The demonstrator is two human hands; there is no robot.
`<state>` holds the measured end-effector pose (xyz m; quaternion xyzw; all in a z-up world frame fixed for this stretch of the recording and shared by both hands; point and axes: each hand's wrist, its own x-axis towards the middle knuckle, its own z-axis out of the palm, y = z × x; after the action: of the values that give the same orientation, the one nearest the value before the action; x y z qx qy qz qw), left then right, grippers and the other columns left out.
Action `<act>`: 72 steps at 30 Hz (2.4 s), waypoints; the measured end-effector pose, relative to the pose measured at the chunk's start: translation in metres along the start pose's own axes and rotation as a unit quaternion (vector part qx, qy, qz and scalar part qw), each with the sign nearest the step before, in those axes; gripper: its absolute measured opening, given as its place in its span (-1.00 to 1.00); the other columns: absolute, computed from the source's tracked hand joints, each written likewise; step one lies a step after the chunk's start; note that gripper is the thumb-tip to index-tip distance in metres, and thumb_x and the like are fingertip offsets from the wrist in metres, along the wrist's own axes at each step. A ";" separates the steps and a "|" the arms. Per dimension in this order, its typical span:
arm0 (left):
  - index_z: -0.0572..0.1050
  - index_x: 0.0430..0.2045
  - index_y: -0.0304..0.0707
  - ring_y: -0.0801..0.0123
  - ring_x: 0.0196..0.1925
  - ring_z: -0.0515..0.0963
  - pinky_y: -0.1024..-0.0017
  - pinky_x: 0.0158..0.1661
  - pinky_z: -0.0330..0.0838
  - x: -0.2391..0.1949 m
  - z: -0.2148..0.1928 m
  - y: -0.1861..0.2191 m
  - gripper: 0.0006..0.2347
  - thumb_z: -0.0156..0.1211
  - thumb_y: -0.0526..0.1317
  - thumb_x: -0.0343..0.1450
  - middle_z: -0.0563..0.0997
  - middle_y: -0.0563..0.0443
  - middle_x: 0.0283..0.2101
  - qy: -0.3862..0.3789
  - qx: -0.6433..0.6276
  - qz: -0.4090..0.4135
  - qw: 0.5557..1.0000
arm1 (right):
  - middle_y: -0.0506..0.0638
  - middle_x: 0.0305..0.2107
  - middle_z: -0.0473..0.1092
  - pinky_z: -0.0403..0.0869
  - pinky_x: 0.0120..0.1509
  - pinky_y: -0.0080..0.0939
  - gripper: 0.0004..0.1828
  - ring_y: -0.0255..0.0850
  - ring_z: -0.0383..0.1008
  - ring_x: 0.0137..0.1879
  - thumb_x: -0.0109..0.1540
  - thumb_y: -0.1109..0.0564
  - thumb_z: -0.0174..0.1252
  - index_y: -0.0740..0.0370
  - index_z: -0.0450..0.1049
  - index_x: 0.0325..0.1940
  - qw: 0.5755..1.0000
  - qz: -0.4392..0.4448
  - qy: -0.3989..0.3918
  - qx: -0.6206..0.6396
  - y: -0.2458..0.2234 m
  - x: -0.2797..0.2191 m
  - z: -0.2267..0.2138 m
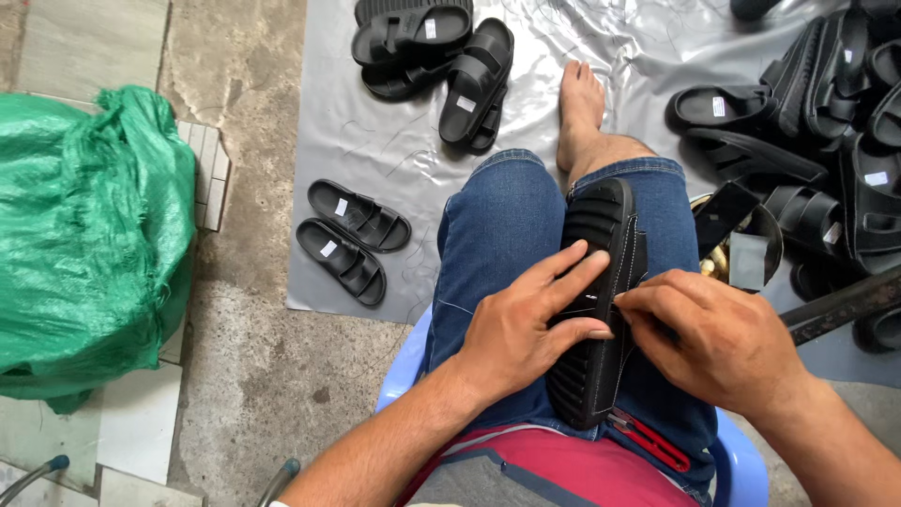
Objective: The person sits on a blue plastic chair and sews a black slipper using a needle and thread. They hold the slipper on their lap and repeatedly push the needle through the sole and upper, pulling the thread tight to secure the parts together.
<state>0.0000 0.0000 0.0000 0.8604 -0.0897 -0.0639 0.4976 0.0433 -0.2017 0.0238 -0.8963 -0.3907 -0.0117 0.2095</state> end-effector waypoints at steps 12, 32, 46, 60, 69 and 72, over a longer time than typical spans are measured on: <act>0.57 -0.54 -0.02 0.63 -0.06 0.51 0.65 -0.27 0.37 -0.034 -0.067 0.009 -0.94 0.18 -0.18 0.23 0.52 0.11 -0.09 -0.128 -0.119 -0.180 0.968 | -0.16 -0.18 0.44 0.39 -0.07 -0.27 -0.64 -0.26 0.45 -0.18 0.14 0.17 0.01 0.13 0.35 0.04 0.997 0.014 -0.032 0.067 -0.017 -0.006 -0.014; 0.09 0.05 0.07 0.02 -0.22 0.53 0.11 -0.29 0.37 0.011 -0.037 0.042 -0.57 -0.12 -0.29 0.27 0.48 0.03 -0.20 -0.123 0.003 -0.105 0.987 | -0.16 -0.50 0.44 0.40 -0.36 -0.14 -0.49 -0.19 0.37 -0.44 0.13 0.02 0.02 -0.04 0.26 0.19 0.993 0.077 -0.079 0.050 -0.010 -0.009 -0.006; 0.01 0.19 0.44 -0.06 -0.41 0.51 0.01 -0.47 0.41 0.010 -0.039 0.021 -0.59 -0.19 -0.13 0.44 0.30 -0.07 -0.38 -0.175 0.161 -0.058 0.969 | -0.28 -0.58 0.39 0.44 -0.25 -0.34 -0.25 -0.39 0.44 -0.38 0.08 -0.10 -0.01 -0.78 -0.06 0.27 0.906 0.268 -0.327 -0.003 0.016 -0.036 -0.034; 0.36 -0.14 0.08 0.42 -0.52 0.57 0.40 -0.51 0.51 -0.006 -0.022 0.038 -0.73 0.06 -0.25 0.29 0.34 0.02 -0.05 -0.024 0.001 -0.007 1.000 | -0.20 -0.75 0.39 0.29 -0.42 -0.33 -0.79 -0.35 0.28 -0.62 -0.04 -0.13 0.25 -0.10 0.56 -0.39 0.916 0.367 -0.098 0.130 -0.010 -0.025 -0.010; 0.48 -0.30 0.05 0.43 -0.34 0.51 0.48 -0.42 0.43 -0.001 -0.008 0.028 -0.89 0.13 -0.23 0.36 0.38 0.10 -0.30 0.035 -0.007 0.060 0.998 | -0.18 -0.86 0.27 0.15 -0.61 -0.38 -0.75 -0.42 0.06 -0.69 0.09 0.02 0.16 0.13 0.51 -0.64 0.860 0.302 -0.106 0.398 -0.026 -0.017 -0.009; 0.46 -0.32 0.06 0.41 -0.29 0.54 0.43 -0.36 0.50 -0.010 -0.012 0.023 -0.86 0.19 -0.26 0.31 0.42 0.07 -0.26 0.030 -0.001 0.078 0.997 | -0.13 -0.61 0.39 0.32 -0.35 -0.29 -0.86 -0.27 0.39 -0.47 0.14 0.07 0.08 0.14 0.43 -0.45 0.975 0.173 0.060 0.124 -0.037 -0.008 -0.018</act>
<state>-0.0097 0.0011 0.0260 0.8517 -0.1412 0.0007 0.5046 0.0141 -0.1919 0.0527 -0.9150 -0.2145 0.0196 0.3412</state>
